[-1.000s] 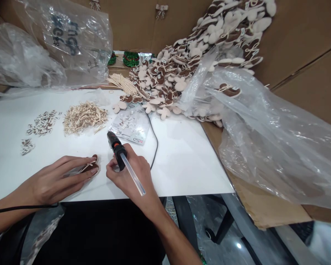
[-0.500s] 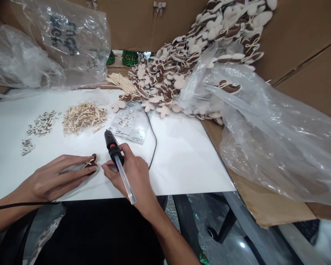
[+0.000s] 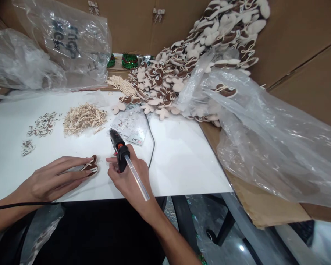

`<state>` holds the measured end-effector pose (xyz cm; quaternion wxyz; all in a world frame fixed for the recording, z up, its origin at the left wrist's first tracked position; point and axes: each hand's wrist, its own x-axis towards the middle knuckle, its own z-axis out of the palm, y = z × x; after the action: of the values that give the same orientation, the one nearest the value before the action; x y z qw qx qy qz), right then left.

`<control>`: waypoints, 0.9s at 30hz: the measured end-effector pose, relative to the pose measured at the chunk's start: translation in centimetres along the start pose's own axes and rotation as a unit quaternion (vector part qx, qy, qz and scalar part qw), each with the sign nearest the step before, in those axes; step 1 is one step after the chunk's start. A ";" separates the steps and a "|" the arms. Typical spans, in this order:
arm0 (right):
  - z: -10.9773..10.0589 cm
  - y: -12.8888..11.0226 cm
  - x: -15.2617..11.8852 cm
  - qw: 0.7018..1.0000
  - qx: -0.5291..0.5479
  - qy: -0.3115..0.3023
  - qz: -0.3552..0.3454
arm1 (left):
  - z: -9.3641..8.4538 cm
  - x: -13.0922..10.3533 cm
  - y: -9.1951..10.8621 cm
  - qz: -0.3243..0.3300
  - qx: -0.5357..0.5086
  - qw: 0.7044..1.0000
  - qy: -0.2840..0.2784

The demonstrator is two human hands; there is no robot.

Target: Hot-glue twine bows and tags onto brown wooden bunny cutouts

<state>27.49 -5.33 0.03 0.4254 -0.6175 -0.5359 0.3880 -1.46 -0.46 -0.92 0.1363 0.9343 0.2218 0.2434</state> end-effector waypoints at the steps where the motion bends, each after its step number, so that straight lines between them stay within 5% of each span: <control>1: 0.0 0.0 0.0 1.000 -0.002 0.000 -0.002 | 0.0 0.0 0.0 0.001 -0.002 1.000 0.002; 27: 0.2 -0.1 0.0 0.995 -0.072 -0.021 -0.061 | 1.3 1.6 0.4 -0.056 0.020 0.994 0.094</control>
<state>27.29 -5.30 0.06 0.3916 -0.6043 -0.6078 0.3346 0.61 -0.21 -1.25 0.1095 0.8959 0.2903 0.3178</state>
